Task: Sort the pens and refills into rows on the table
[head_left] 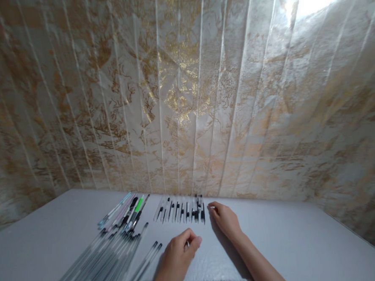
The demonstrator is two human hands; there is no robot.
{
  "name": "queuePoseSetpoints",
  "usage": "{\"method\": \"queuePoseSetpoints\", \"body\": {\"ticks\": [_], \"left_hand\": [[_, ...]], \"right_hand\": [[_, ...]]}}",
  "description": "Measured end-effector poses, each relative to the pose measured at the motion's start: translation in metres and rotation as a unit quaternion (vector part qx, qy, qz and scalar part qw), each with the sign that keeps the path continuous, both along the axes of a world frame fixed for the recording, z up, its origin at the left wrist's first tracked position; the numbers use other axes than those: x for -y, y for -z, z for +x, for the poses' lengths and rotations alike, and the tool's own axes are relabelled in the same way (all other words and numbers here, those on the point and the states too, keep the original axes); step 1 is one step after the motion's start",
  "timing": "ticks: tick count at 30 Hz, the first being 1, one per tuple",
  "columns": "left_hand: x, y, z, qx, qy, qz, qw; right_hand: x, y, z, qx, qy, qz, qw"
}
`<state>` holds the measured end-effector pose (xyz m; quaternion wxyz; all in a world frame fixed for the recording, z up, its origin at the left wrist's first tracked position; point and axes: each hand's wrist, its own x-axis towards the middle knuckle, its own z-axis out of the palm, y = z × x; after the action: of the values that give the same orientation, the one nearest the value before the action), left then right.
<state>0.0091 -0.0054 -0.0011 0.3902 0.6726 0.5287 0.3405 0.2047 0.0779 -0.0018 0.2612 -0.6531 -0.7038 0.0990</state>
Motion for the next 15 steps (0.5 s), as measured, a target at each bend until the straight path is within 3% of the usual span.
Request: {"method": "queuePoseSetpoints", "body": {"ticks": [4,9,11,13,15], "left_hand": [[-0.001,0.001,0.0,0.009,0.005,0.012,1.0],[-0.003,-0.001,0.001,0.084,-0.001,-0.022,0.996],[-0.005,-0.002,0.0,0.15,-0.009,-0.038,0.988],[-0.007,-0.003,0.0,0.207,-0.028,-0.041,0.977],[-0.01,-0.004,0.0,0.241,-0.041,-0.044,0.969]], "right_hand": [[-0.001,0.008,0.003,-0.022,-0.1,0.038,0.994],[0.006,0.0,-0.003,-0.158,-0.127,0.059,0.977],[0.016,-0.01,-0.014,-0.246,-0.2,-0.011,0.948],[0.028,-0.018,-0.029,-0.323,-0.305,-0.122,0.888],[0.037,-0.022,-0.045,-0.377,-0.342,-0.186,0.84]]}}
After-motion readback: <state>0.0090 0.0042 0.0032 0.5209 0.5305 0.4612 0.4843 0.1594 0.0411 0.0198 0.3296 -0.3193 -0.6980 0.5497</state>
